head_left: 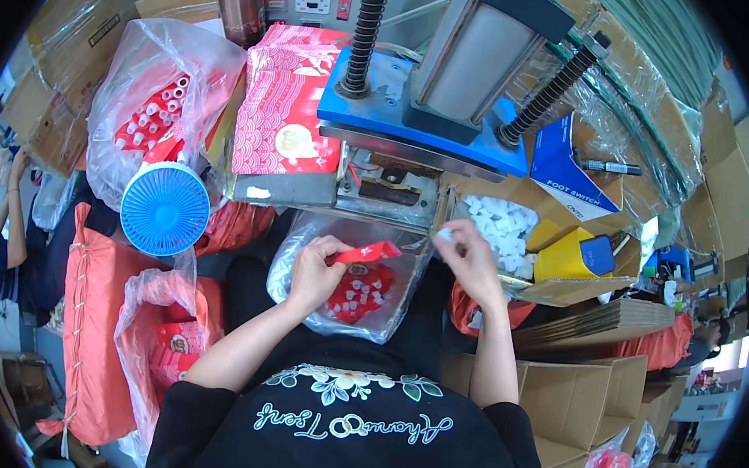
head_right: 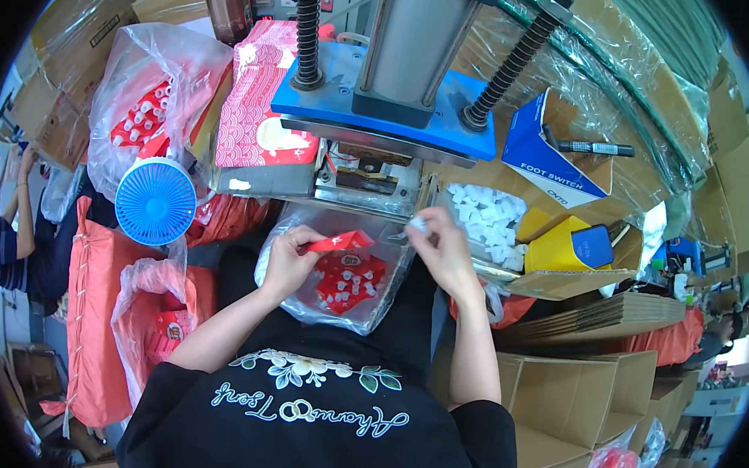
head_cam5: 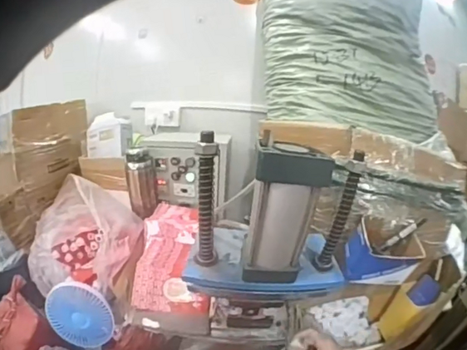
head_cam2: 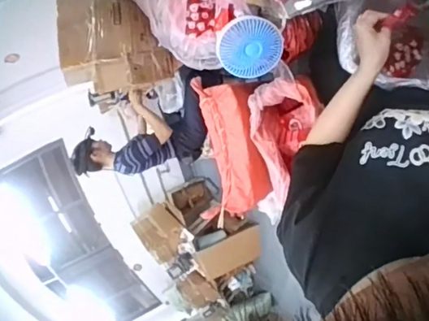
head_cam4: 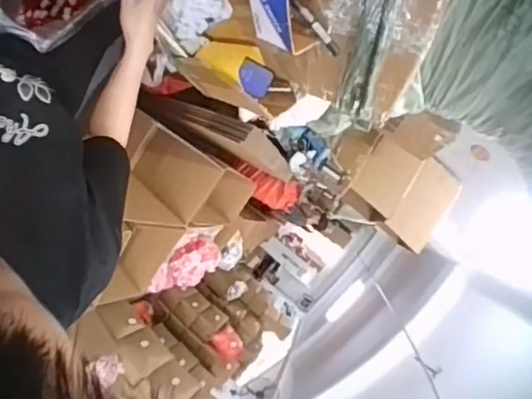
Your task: Packaging small white items into red plastic bags and using a heat sealer to seal them.
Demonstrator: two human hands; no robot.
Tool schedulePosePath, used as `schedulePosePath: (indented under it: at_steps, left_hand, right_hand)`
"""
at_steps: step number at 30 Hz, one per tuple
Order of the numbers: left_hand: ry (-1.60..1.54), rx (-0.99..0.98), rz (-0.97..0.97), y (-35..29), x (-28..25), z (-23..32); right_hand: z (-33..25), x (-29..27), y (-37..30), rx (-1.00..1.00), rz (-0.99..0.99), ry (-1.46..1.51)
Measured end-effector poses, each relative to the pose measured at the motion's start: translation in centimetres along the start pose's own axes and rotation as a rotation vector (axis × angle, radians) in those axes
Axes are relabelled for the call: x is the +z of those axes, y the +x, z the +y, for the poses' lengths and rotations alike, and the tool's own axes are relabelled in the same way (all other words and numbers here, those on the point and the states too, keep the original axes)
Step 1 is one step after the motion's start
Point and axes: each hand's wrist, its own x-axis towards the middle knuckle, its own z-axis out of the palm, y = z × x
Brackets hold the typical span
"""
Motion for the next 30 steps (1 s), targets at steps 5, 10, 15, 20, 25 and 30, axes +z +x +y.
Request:
schedulePosePath:
  at_steps: [5,10,15,20,25,30]
  left_hand:
    - [0.053,0.009,-0.017,-0.7,-0.3,-0.5]
    - [-0.075,-0.105,-0.218,-0.5,-0.5,-1.4]
    - [-0.373,-0.388,-0.181,2.0,0.3,0.3]
    - [-0.684,-0.608,-0.073,5.4,1.5,2.7]
    - [-0.837,-0.717,-0.024,7.2,2.4,2.4]
    - [-0.185,-0.120,0.021,9.2,-0.8,-0.7]
  right_hand:
    - [-2.5,2.3,0.8,-0.249,-0.327,-0.353]
    - [-3.4,3.2,2.2,-0.392,-0.445,-0.293]
    - [-3.7,2.2,2.6,-0.100,-0.048,-0.155]
    - [-0.9,-2.6,1.5,0.011,0.373,-0.445]
    - [5.5,-3.1,0.8,0.050,0.346,-0.747]
    - [5.5,-0.5,1.7,-0.063,0.385,-0.639]
